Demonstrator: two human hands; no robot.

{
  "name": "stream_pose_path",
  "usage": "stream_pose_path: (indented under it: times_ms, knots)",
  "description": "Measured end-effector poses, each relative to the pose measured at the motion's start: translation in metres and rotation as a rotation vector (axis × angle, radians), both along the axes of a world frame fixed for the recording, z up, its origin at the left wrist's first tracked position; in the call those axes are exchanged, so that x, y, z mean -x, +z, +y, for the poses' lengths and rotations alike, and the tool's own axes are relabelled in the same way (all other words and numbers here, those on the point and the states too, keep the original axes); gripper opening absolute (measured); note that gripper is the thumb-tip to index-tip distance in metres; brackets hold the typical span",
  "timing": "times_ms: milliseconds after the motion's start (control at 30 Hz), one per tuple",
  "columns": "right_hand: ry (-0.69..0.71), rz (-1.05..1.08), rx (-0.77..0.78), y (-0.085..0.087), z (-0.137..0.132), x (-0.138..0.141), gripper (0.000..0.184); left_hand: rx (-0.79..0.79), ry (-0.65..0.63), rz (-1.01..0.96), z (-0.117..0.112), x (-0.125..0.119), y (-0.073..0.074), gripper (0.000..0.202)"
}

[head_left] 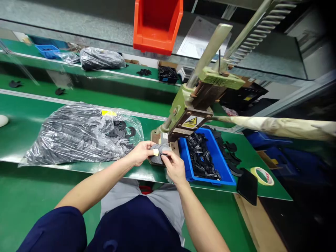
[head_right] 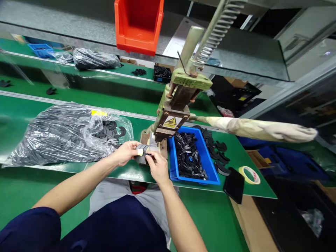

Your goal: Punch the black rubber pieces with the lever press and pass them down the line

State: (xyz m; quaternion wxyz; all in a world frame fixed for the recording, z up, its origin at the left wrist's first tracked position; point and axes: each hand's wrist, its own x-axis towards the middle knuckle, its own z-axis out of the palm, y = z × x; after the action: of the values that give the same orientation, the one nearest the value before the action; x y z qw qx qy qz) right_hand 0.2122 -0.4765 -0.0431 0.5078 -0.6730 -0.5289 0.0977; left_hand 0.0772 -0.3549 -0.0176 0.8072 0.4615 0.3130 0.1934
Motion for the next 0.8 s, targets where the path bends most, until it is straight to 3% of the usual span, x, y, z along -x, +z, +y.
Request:
stream_pose_path:
  times_ms: [300,433,533,667,733,800]
  knots:
    - [-0.142,-0.094,0.017,-0.020,0.007,0.004,0.025,0.245,0.102,-0.107,-0.016,-0.002,-0.015,0.043]
    - [-0.131,-0.142,0.023,-0.027,0.004,0.003,0.032,0.089,0.157,-0.097,0.007,0.009,-0.012,0.041]
    - [-0.133,-0.208,0.007,-0.031,-0.009,0.004,0.030,-0.117,0.319,-0.016,0.061,0.019,-0.004,0.030]
    - [-0.049,-0.315,-0.017,-0.047,-0.030,0.014,0.021,-0.357,0.587,0.149,0.172,0.039,0.011,0.016]
    - [0.007,-0.377,-0.044,-0.059,-0.036,0.020,0.021,-0.412,0.757,0.310,0.229,0.053,0.016,0.019]
    - [0.042,-0.446,-0.082,-0.071,-0.037,0.023,0.021,-0.421,0.843,0.385,0.278,0.067,0.017,0.017]
